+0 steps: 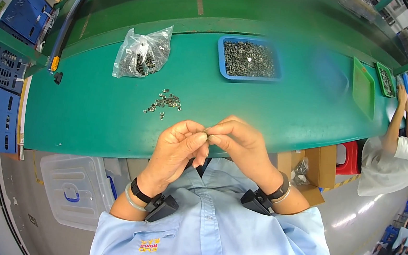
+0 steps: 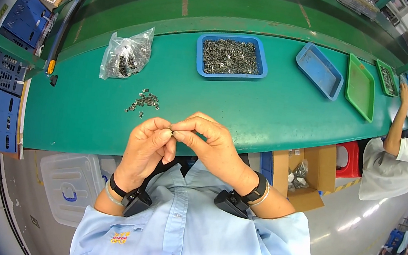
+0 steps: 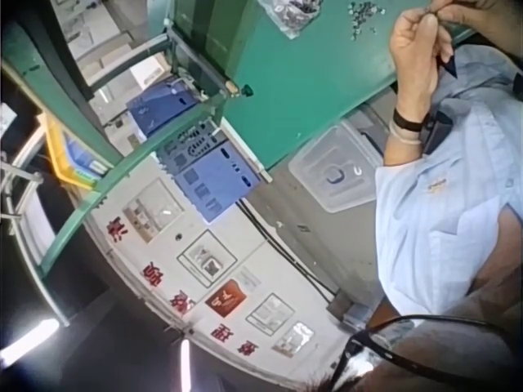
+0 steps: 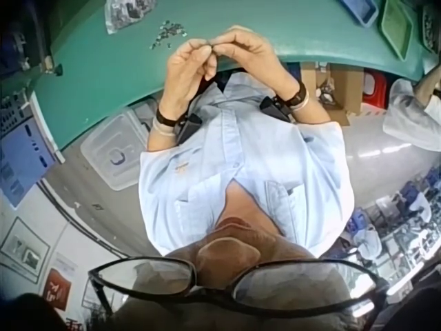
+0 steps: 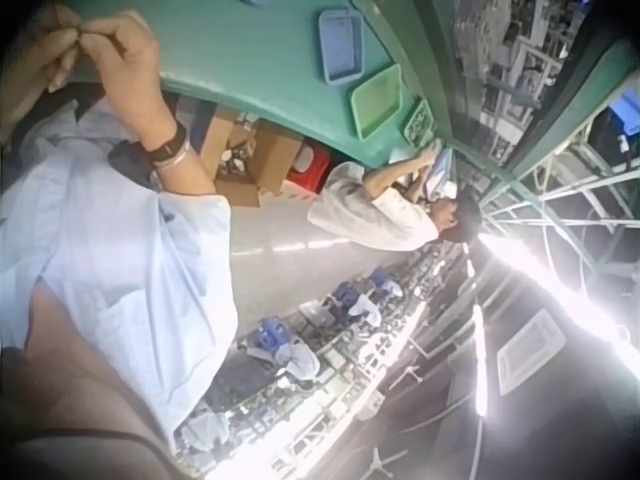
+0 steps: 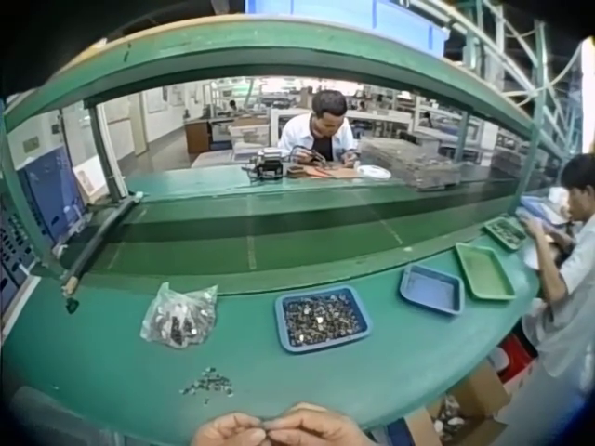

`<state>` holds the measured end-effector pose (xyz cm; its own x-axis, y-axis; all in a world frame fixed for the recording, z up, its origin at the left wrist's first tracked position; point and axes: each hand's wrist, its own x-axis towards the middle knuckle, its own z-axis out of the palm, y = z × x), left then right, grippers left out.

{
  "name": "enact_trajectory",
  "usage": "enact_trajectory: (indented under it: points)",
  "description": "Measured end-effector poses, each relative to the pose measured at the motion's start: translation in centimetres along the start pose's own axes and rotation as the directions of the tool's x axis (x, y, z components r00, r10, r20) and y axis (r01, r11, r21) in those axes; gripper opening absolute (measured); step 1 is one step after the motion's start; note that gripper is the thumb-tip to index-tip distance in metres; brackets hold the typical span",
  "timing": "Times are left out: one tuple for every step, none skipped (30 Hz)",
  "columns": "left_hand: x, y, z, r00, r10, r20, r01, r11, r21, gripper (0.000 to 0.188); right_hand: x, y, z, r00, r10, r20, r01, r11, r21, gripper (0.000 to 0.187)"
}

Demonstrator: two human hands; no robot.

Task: Assembling small metal components by hand at an industrial workbench.

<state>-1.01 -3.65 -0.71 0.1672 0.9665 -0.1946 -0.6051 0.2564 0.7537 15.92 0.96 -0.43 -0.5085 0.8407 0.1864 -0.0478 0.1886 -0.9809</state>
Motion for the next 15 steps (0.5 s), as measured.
enact_trajectory:
  points:
    - [0.02, 0.02, 0.01, 1.0, -0.002, 0.003, 0.002, 1.0, 0.001, 0.013, 0.02, -0.04, -0.01, 1.0, 0.008, 0.001, -0.008, 1.0, 0.005, 0.012]
    - [0.03, 0.03, 0.01, 1.0, -0.001, 0.003, 0.001, 1.0, 0.002, 0.013, 0.05, -0.07, -0.01, 1.0, 0.008, 0.001, -0.008, 1.0, 0.005, 0.012]
    - [0.0, 0.01, 0.04, 1.0, 0.001, 0.002, -0.001, 1.0, -0.003, 0.013, 0.03, -0.11, 0.01, 1.0, 0.007, 0.0, -0.007, 1.0, 0.006, 0.012]
    - [-0.04, 0.0, 0.06, 1.0, 0.003, 0.0, -0.003, 1.0, -0.008, 0.013, 0.03, -0.13, 0.03, 1.0, 0.006, -0.001, -0.006, 1.0, 0.007, 0.012]
    - [-0.06, -0.02, 0.08, 1.0, 0.005, -0.002, -0.005, 1.0, -0.013, 0.014, 0.02, -0.14, 0.04, 1.0, 0.006, -0.001, -0.006, 1.0, 0.009, 0.012]
    - [-0.07, -0.02, 0.11, 1.0, 0.005, -0.002, -0.005, 1.0, -0.012, 0.014, 0.01, -0.14, 0.05, 1.0, 0.005, -0.001, -0.005, 1.0, 0.009, 0.012]
    - [-0.07, -0.03, 0.14, 1.0, 0.008, -0.007, -0.008, 1.0, -0.006, 0.014, 0.0, -0.12, 0.06, 1.0, 0.007, -0.004, -0.007, 1.0, 0.02, 0.011]
    - [-0.06, -0.04, 0.16, 1.0, 0.009, -0.012, -0.009, 1.0, 0.0, 0.014, -0.01, -0.1, 0.07, 1.0, 0.012, -0.007, -0.012, 0.999, 0.03, 0.011]
    - [-0.06, -0.05, 0.18, 1.0, 0.011, -0.016, -0.011, 1.0, 0.005, 0.014, -0.03, -0.1, 0.06, 1.0, 0.016, -0.01, -0.016, 0.999, 0.041, 0.011]
    - [-0.05, -0.05, 0.22, 1.0, 0.01, -0.016, -0.01, 1.0, 0.005, 0.014, -0.04, -0.11, 0.04, 1.0, 0.016, -0.011, -0.016, 0.999, 0.041, 0.011]
    - [-0.04, -0.05, 0.29, 1.0, 0.01, -0.018, -0.009, 1.0, 0.006, 0.014, -0.05, -0.12, 0.02, 1.0, 0.017, -0.009, -0.016, 0.999, 0.035, 0.011]
    - [-0.04, -0.04, 0.36, 1.0, 0.009, -0.021, -0.009, 1.0, 0.008, 0.014, -0.06, -0.13, 0.0, 1.0, 0.017, -0.008, -0.017, 0.999, 0.029, 0.011]
    - [-0.03, -0.03, 0.41, 1.0, 0.008, -0.024, -0.008, 1.0, 0.01, 0.014, -0.08, -0.12, -0.03, 1.0, 0.017, -0.007, -0.017, 1.0, 0.024, 0.012]
    - [-0.03, -0.02, 0.44, 1.0, 0.008, -0.023, -0.008, 1.0, 0.01, 0.014, -0.1, -0.09, -0.04, 1.0, 0.017, -0.008, -0.016, 1.0, 0.024, 0.012]
    - [-0.02, -0.01, 0.47, 1.0, 0.008, -0.024, -0.008, 1.0, 0.016, 0.014, -0.13, -0.04, -0.04, 1.0, 0.013, -0.01, -0.013, 1.0, 0.026, 0.012]
